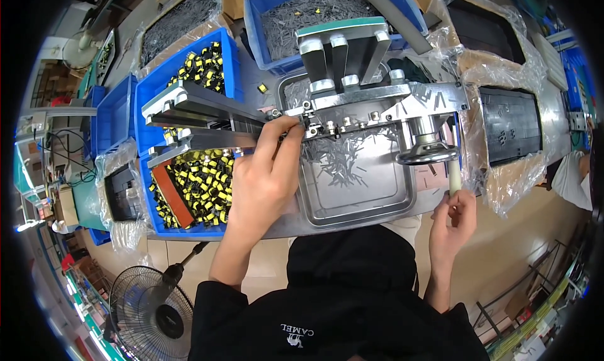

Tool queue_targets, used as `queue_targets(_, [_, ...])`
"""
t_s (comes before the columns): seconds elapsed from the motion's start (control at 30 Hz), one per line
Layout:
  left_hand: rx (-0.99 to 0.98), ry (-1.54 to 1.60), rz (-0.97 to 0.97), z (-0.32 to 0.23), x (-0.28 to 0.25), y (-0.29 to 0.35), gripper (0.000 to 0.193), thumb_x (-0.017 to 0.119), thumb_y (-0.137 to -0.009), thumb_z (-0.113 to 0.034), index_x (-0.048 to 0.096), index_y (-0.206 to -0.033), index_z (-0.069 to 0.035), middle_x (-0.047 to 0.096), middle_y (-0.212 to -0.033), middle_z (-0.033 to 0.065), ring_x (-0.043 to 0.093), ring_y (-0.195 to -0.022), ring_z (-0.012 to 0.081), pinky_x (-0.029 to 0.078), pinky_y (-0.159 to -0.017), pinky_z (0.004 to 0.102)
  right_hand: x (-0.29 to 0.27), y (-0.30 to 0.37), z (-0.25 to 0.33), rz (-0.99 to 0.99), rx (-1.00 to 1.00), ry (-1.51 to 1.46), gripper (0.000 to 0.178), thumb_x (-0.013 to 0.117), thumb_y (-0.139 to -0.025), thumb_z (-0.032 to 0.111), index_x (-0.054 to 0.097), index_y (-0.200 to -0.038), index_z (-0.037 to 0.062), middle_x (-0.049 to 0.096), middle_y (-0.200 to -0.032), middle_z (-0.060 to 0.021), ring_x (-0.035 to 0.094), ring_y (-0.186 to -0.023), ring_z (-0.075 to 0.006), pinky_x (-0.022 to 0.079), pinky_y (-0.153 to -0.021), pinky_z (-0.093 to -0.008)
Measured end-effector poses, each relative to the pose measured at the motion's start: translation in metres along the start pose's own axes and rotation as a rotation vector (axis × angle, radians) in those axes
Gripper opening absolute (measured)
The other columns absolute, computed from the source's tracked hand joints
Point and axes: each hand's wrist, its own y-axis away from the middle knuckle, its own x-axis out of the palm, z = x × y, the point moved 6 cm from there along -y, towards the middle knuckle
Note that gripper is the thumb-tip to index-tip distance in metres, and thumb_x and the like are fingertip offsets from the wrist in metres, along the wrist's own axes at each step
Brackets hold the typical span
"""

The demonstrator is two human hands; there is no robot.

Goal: Assembling small electronic components using a manual press machine and tweezers at a factory workstation.

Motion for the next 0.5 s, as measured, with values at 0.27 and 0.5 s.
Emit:
queue_targets(0.27, [0.103,0.023,-0.095,0.000,0.002,0.002,0.029,0.068,-0.079,0.012,0.068,-0.107,0.008,0.069,-0.112,0.0149,0.073,-0.075,0.0267,0.059,-0.058,0.0348,0.013,-0.002,-0.013,0.113,0.042,0.124,0.015,0.060,-0.090,-0.010,0.059,-0.102,-0.0010,0.061,-0.097,-0.0091,0.061,-0.075,-0.0152,0.051,-0.063,-0.0263])
queue_targets(0.5, [0.057,-0.028,-0.047,-0.003,0.000,-0.004,0.023,0.071,-0.080,0.010,0.068,-0.103,0.006,0.071,-0.112,0.0148,0.072,-0.071,0.0256,0.057,-0.055,0.0338,0.038,0.011,-0.011,0.327,0.118,0.009,0.014,0.062,-0.093,-0.008,0.053,-0.101,0.0005,0.062,-0.087,-0.0052,0.063,-0.071,-0.0100,0.051,-0.062,-0.0247])
